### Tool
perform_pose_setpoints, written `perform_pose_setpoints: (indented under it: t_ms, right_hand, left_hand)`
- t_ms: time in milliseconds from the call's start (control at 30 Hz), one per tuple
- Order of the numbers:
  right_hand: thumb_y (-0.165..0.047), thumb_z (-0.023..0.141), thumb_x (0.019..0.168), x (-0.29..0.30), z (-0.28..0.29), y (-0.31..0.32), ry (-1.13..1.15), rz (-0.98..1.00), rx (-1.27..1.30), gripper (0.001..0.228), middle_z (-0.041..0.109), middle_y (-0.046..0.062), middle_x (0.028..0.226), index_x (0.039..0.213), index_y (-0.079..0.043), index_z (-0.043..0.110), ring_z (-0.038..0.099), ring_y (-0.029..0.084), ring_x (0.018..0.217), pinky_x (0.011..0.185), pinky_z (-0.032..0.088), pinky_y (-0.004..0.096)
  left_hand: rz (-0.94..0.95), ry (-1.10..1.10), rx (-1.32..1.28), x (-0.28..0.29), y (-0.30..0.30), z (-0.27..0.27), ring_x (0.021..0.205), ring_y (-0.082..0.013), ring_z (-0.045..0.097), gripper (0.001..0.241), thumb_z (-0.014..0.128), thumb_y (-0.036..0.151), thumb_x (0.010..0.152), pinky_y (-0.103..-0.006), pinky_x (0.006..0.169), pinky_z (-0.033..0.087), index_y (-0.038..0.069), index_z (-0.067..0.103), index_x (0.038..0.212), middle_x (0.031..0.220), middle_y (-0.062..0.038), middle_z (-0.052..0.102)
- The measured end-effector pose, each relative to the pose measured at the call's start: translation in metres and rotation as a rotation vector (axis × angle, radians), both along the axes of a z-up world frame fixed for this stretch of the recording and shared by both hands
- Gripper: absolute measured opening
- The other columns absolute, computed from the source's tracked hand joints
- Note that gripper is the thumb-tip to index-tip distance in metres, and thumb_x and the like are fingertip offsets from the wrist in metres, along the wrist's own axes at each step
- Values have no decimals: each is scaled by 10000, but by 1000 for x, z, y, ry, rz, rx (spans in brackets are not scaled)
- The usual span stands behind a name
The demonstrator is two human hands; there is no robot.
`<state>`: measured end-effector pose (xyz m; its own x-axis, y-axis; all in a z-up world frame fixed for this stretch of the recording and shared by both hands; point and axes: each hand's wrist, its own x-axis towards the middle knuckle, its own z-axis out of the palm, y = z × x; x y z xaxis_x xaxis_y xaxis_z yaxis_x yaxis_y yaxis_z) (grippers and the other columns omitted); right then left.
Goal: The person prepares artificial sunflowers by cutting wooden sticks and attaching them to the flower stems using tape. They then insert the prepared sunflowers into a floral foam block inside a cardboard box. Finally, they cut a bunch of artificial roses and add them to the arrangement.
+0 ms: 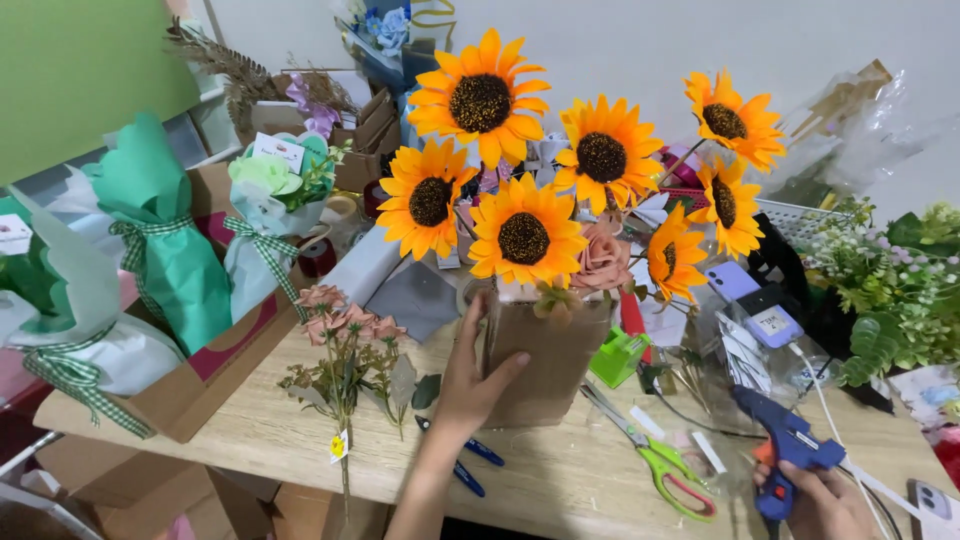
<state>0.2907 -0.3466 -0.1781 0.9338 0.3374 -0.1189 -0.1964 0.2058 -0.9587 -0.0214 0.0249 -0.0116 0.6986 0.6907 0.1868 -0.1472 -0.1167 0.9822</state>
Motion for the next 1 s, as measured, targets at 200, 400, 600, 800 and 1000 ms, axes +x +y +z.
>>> perform_pose_setpoints:
  t_ms: [200, 400, 600, 800, 1000]
  right_hand:
    - [-163, 805, 884, -4, -9, -21, -54, -302, -626, 524, 681, 269, 1033, 1340, 36, 642, 621, 310, 884, 825, 439, 362]
    - [-220, 898, 795, 23, -39, -17, -41, -420, -783, 616, 713, 229, 1088, 1273, 82, 652, 655, 246, 940, 876, 486, 337]
    - [-130, 865, 845, 32, -72, -25, -423, -457, -1013, 616, 710, 298, 980, 1337, 128, 600, 692, 367, 786, 728, 537, 429]
    - [-308, 766, 1024, -22, -40, 16, -1180, -526, -1189, 347, 661, 133, 1053, 1310, -118, 812, 611, 280, 921, 869, 527, 367]
    - [-6, 571, 800, -218, 71, 184, -1015, 391, -520, 251, 714, 26, 985, 963, -107, 733, 654, 153, 816, 756, 510, 266]
  left_hand:
    - [13, -52, 69, -19, -6, 8, 1542, -246, 232, 813, 665, 306, 894, -470, 1220, 202, 174, 246, 1578, 1666, -70, 276]
    - [1, -50, 106, -36, -8, 9, 1530, -252, 256, 733, 603, 279, 939, -442, 1231, 207, 150, 250, 1569, 1653, -94, 292]
    - [154, -163, 119, -75, -1, -34, 1183, -215, 673, 447, 590, 239, 953, -332, 1016, 548, 84, 557, 1371, 1307, -103, 690]
    - [648, 185, -118, -157, 29, -113, 884, -145, 608, 223, 606, 123, 947, -264, 774, 493, 90, 648, 1164, 988, -48, 675]
    - [659, 737, 48, -180, 15, -102, 665, -97, 630, 385, 591, 554, 902, -296, 586, 463, 212, 630, 1075, 814, 83, 678]
